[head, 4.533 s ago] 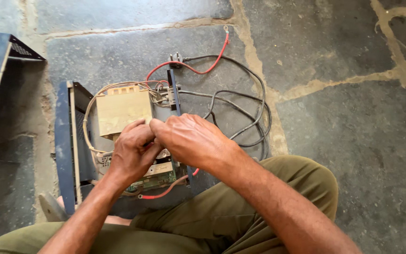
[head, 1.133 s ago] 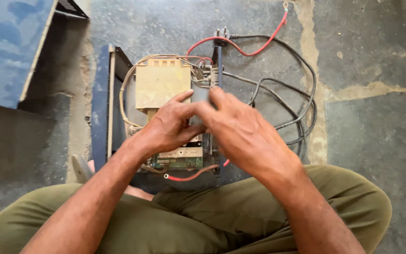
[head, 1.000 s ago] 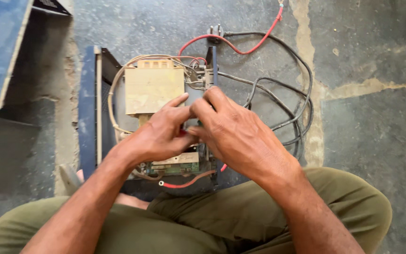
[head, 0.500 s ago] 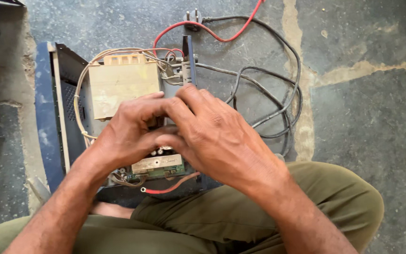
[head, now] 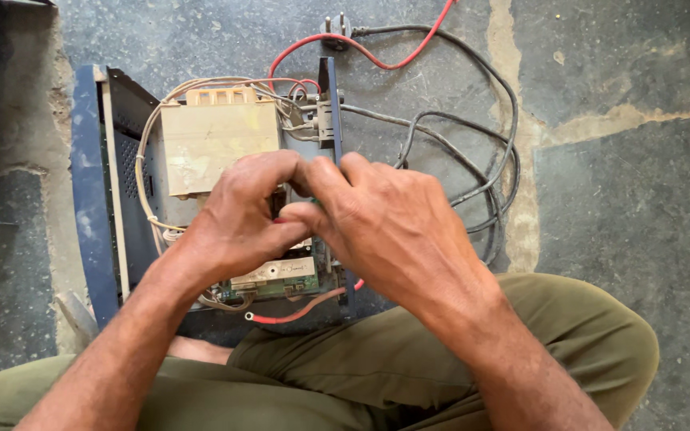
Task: The person sits on the floor and works on the internal components of an open electronic device. They use a green-handled screwdriver to tighten screws and adjust wires connected to a transformer and circuit board.
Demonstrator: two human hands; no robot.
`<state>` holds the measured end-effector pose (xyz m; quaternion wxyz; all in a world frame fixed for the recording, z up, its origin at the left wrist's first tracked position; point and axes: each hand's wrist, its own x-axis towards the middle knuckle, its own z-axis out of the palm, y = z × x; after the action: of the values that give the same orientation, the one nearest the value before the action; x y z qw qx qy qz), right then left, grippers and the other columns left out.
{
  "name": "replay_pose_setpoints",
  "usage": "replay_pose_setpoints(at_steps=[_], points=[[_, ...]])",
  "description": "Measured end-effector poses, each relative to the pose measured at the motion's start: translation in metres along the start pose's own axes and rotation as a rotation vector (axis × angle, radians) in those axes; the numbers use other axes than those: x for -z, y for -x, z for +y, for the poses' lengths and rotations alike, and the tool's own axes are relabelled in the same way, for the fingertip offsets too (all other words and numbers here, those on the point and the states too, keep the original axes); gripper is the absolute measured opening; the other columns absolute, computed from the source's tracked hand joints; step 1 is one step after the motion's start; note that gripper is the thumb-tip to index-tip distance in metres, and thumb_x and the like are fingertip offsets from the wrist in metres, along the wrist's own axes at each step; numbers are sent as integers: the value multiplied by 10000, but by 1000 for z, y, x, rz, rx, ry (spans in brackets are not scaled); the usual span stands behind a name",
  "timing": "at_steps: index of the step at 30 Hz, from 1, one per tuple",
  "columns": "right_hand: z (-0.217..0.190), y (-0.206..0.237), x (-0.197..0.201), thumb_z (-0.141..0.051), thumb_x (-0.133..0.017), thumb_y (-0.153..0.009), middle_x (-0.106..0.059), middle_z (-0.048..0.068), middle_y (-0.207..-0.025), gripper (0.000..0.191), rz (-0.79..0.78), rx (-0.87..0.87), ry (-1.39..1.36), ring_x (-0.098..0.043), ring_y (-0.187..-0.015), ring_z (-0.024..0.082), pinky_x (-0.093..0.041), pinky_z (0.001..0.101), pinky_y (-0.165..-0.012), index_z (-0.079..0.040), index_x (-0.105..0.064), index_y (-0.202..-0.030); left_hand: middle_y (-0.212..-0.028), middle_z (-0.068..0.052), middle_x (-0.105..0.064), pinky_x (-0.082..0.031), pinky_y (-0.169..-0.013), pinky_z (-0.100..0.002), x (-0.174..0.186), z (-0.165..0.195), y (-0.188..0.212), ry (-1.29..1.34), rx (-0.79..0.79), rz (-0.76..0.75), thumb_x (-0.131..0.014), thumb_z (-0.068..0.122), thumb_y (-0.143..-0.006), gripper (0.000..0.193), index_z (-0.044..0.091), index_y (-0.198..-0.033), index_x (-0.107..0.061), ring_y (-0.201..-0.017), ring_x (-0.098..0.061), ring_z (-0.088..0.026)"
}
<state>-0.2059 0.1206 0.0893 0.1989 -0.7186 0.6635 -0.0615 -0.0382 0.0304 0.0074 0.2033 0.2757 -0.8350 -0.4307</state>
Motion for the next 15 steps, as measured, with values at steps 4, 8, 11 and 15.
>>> replay_pose_setpoints(at_steps=[4, 8, 11, 15], points=[[3, 5, 5, -82, -669, -834, -569, 127, -993, 286, 269, 305, -55, -652, -882, 318, -537, 420, -760, -79, -534, -1087, -955, -161, -677, -481, -887, -494, 4, -7, 1, -14, -362, 54, -760, 56, -735, 390, -11, -1100, -639, -954, -640, -420], [0, 3, 5, -118, -706, -862, -571, 162, -945, 320, 257, 326, -230, -649, -801, 343, -522, 431, -677, -21, -584, -1141, -825, -111, -667, -456, -998, -484, 2, -6, 0, 32, -80, -39, -791, 85, -762, 316, 45, -1058, -684, -802, -647, -315], [-2, 2, 4, -377, -666, -1055, -580, 105, -930, 380, -50, -34, 54, -666, -853, 319, -527, 448, -707, -77, -544, -1254, -826, -135, -652, -519, -792, -426, -3, -3, -1, -84, 118, -44, -858, 149, -688, 413, 34, -1039, -673, -781, -636, -314], [2, 8, 4, -65, -678, -874, -575, 120, -966, 236, 187, 231, -9, -673, -839, 315, -544, 424, -715, -53, -547, -1070, -1057, -159, -674, -516, -903, -419, 1, -4, 1, -39, 1, -69, -809, 116, -746, 454, 8, -1154, -641, -988, -647, -325]])
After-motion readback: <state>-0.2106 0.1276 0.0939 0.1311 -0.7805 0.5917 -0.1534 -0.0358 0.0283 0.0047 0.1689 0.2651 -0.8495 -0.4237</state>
